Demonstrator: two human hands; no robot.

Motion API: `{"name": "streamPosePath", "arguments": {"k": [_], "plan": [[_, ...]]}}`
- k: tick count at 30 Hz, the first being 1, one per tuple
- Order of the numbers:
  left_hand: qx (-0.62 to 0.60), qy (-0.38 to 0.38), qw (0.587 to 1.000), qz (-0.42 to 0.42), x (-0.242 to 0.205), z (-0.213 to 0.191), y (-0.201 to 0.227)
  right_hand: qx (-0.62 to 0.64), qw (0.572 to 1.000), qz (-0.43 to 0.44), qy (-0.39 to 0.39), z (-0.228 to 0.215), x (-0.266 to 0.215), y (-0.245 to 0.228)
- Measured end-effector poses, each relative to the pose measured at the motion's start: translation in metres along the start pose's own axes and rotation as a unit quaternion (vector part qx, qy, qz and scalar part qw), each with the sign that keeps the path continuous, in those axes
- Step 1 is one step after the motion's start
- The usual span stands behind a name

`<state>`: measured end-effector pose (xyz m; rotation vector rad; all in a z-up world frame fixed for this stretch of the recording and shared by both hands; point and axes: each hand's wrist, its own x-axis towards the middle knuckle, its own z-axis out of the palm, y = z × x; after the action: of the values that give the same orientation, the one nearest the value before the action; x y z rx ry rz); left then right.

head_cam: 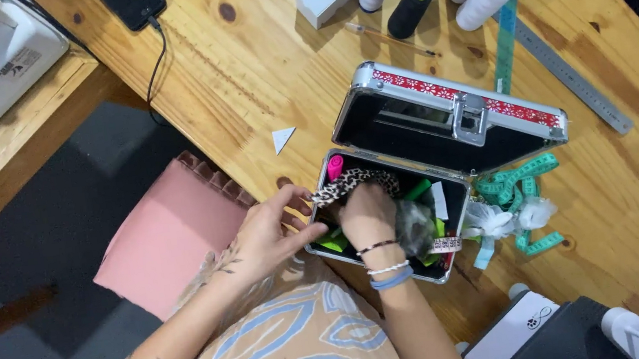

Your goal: The person organizes various sewing supplies in a small metal case and then uses a ruler and marking tool to trace a pattern onto green fabric.

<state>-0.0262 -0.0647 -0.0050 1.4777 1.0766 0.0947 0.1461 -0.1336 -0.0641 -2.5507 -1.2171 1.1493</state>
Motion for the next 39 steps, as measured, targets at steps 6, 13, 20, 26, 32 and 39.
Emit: {"name": "streamPosePath", "arguments": {"k": [6, 13, 20, 26, 32, 39], "plan": [[0.001, 0.009, 0.999, -0.042, 0.003, -0.001, 0.007, 0.018, 0.973, -0.049, 0.226, -0.021, -0.043, 0.024], [0.012, 0.009, 0.999, -0.051, 0.004, -0.003, 0.017, 0.212, 0.960, 0.051, 0.175, -0.073, -0.075, 0.061], [0.043, 0.032, 0.999, -0.004, 0.011, -0.006, 0.027, 0.318, 0.916, -0.007, 0.244, -0.069, -0.088, 0.055], [0.064, 0.028, 0.997, 0.019, 0.014, -0.009, 0.029, 0.327, 0.879, -0.099, 0.331, -0.063, -0.085, 0.060], [0.148, 0.018, 0.986, 0.076, 0.016, -0.011, 0.023, 0.172, 0.874, -0.206, 0.405, -0.057, -0.076, 0.074], [0.201, 0.022, 0.974, 0.103, 0.016, -0.010, 0.026, -0.094, 0.954, -0.148, 0.245, -0.046, -0.050, 0.065]]}}
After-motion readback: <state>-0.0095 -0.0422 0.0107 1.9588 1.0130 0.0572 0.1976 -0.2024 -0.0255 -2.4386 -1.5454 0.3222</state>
